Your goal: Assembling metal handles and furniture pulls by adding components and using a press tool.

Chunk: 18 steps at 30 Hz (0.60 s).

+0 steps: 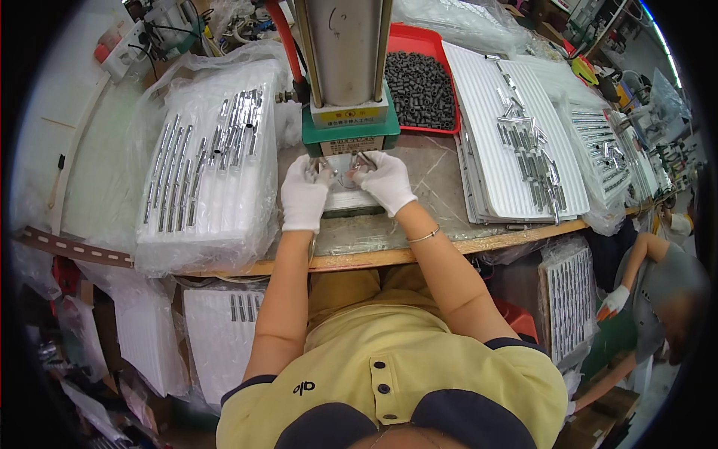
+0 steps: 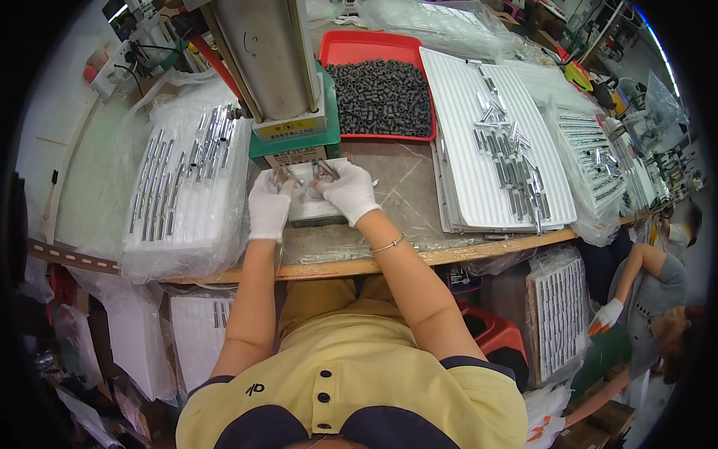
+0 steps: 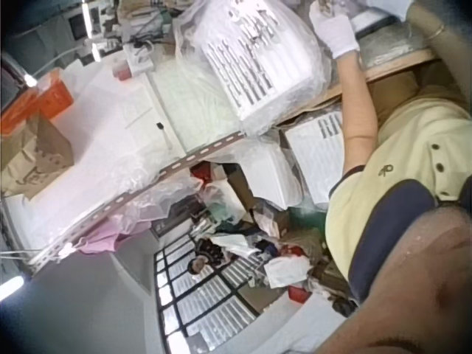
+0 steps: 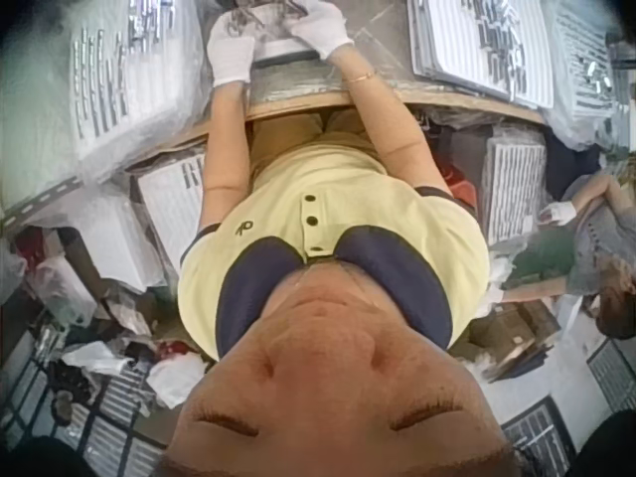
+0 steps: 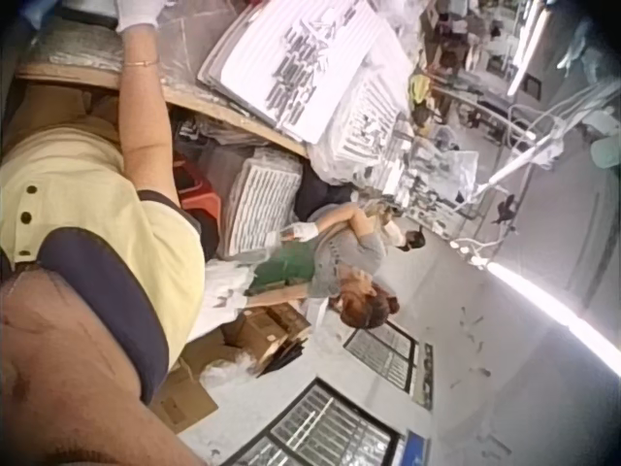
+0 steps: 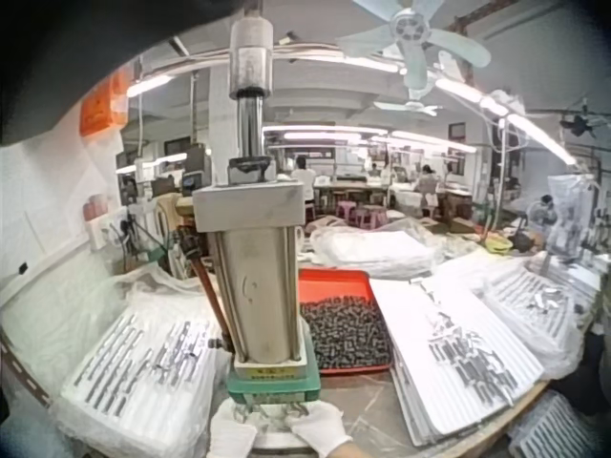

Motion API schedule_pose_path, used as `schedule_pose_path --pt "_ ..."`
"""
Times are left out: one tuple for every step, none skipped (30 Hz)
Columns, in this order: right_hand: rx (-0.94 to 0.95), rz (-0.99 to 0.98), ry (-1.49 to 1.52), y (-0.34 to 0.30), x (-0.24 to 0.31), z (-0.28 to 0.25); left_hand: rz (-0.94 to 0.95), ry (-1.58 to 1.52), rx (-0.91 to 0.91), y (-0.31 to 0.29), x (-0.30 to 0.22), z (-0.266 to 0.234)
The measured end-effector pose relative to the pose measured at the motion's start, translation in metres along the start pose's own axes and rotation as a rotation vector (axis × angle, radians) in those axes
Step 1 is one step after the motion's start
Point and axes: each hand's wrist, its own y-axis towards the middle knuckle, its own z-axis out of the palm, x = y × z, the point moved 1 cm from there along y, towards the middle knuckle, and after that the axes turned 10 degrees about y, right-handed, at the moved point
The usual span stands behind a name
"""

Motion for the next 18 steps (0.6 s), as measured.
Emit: schedule_pose_path --pt "0.001 -0.001 0.001 0.0 0.003 0.001 -0.078 -0.233 0.06 -0.006 -0.003 -0.007" --pt "0.004 0.041 -0.099 0.0 0.007 0.002 -0.077 -0.232 0.06 -0.011 -0.006 -0.013" --pt "0.007 0.084 -0.202 -0.002 0.012 0.002 -0.136 -0.321 0.086 -0.017 -0.008 -0.018" --pt "0.006 0.085 -0.203 -0.004 0.017 0.002 -0.195 -0.41 0.112 -0.023 -0.009 -0.022" --pt "0.014 0.084 -0.2 -0.006 0.023 0.002 -0.195 -0.411 0.114 -0.028 -0.01 -0.025" --pt "0.024 0.079 -0.197 -0.007 0.026 0.003 -0.228 -0.47 0.135 -0.033 -0.011 -0.029" --pt "0.023 0.077 -0.198 -0.009 0.025 0.002 -0.26 -0.53 0.157 -0.038 -0.012 -0.032" --pt "0.003 0.05 -0.172 -0.012 0.021 0.0 -0.293 -0.589 0.179 -0.042 -0.015 -0.035" --pt "-0.02 0.022 -0.146 -0.015 0.016 -0.003 -0.282 -0.623 0.192 -0.045 -0.023 -0.036" --pt "-0.02 0.019 -0.147 -0.019 0.011 -0.007 -0.279 -0.623 0.191 -0.048 -0.025 -0.038" --pt "-0.14 -0.063 -0.062 -0.026 0.005 -0.013 -0.26 -0.587 0.252 -0.052 -0.027 -0.04" --pt "-0.258 -0.143 0.025 -0.034 0.0 -0.02 -0.243 -0.548 0.312 -0.055 -0.028 -0.042" --pt "-0.29 0.138 0.129 -0.049 0.021 -0.026 -0.237 -0.649 0.314 -0.06 -0.035 -0.041" --pt "-0.29 0.141 0.129 -0.058 0.027 -0.032 -0.279 -0.595 0.408 -0.065 -0.044 -0.045" --pt "-0.186 0.121 0.203 -0.069 0.031 -0.038 -0.24 -0.563 0.467 -0.071 -0.053 -0.044" --pt "-0.084 0.101 0.277 -0.078 0.037 -0.041 -0.2 -0.531 0.527 -0.076 -0.06 -0.042" --pt "0.022 -0.126 0.152 -0.082 0.047 -0.04 -0.245 -0.539 0.573 -0.08 -0.068 -0.041" --pt "0.136 0.019 0.254 -0.089 0.058 -0.04 -0.246 -0.54 0.585 -0.085 -0.068 -0.036"
